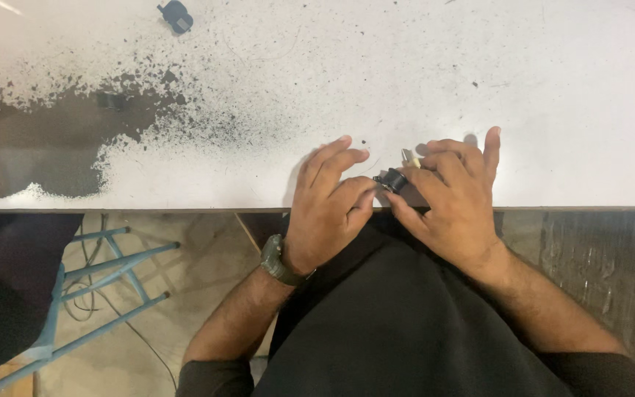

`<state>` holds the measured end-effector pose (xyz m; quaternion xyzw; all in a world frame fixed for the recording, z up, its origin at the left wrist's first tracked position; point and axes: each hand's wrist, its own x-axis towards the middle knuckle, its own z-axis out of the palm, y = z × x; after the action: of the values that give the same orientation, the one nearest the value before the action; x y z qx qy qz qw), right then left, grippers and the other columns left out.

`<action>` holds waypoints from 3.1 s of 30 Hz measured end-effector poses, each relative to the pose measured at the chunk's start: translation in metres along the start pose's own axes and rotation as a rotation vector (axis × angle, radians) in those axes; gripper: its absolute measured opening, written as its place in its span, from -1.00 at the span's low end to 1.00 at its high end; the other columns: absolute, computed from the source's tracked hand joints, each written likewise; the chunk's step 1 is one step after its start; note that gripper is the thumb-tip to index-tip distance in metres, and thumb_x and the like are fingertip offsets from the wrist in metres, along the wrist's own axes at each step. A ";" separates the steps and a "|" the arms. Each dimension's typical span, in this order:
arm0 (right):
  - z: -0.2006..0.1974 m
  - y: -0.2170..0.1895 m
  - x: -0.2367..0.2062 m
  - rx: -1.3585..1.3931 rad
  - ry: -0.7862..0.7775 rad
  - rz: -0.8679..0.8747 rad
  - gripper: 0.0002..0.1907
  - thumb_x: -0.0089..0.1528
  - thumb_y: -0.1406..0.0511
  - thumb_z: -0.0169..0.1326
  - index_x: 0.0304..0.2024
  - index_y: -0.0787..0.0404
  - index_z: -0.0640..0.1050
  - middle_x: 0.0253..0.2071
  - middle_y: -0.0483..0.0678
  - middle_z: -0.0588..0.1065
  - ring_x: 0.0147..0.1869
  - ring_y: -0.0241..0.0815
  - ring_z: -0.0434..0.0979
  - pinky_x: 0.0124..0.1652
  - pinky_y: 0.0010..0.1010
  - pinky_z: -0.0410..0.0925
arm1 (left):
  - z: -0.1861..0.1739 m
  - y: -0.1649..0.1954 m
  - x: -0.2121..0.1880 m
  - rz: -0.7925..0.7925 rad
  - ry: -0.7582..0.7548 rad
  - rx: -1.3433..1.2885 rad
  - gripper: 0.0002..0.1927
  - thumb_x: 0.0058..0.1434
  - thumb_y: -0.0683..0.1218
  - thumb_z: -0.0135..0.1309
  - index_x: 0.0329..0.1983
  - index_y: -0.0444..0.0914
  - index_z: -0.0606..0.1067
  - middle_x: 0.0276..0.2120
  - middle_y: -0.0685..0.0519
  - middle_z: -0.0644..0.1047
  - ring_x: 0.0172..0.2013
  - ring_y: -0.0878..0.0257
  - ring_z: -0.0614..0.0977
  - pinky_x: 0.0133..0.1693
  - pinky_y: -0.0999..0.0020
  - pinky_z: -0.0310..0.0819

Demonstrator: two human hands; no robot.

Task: The person sits at a white workbench and assembles small black plastic housings, pressing small inserts into each housing and using a small hand tool to seat or adjust the parts. Finished housings are set aside in growing piles on the table, and the person works through the parts one at a time.

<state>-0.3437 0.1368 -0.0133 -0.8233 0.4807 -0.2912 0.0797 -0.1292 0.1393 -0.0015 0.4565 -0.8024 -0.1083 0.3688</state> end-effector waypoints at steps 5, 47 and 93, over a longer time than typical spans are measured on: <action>-0.001 0.003 -0.001 -0.016 -0.032 -0.050 -0.62 0.12 0.19 0.42 -0.08 0.21 0.65 -0.03 -0.02 0.44 0.34 0.04 0.34 0.46 0.42 -0.27 | 0.002 0.011 0.006 0.034 -0.043 0.008 -0.83 0.21 -0.20 0.28 -0.16 -0.23 0.55 0.10 0.04 0.49 0.27 0.04 0.45 0.25 0.01 0.35; 0.014 0.014 -0.029 0.156 0.139 -0.076 -0.70 0.23 0.57 0.24 -0.05 0.27 0.48 -0.05 0.10 0.54 0.18 0.06 0.59 0.53 0.15 0.15 | 0.019 0.012 -0.005 -0.301 -0.153 -0.438 -0.88 0.29 -0.13 0.12 -0.20 -0.23 0.42 -0.33 0.02 0.57 -0.34 0.13 0.63 -0.26 0.24 0.51; -0.006 -0.002 0.011 0.000 -0.073 0.031 -0.66 0.05 0.20 0.35 -0.18 0.21 0.61 -0.04 0.05 0.41 0.26 0.10 0.32 0.47 0.41 -0.20 | 0.009 -0.010 -0.016 0.205 -0.043 0.200 -0.65 0.25 -0.14 0.30 0.10 -0.16 0.54 0.02 0.10 0.50 -0.09 0.21 0.57 -0.15 0.26 0.51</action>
<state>-0.3417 0.1298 -0.0032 -0.8259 0.4899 -0.2597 0.1018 -0.1240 0.1451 -0.0202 0.4040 -0.8594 0.0006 0.3134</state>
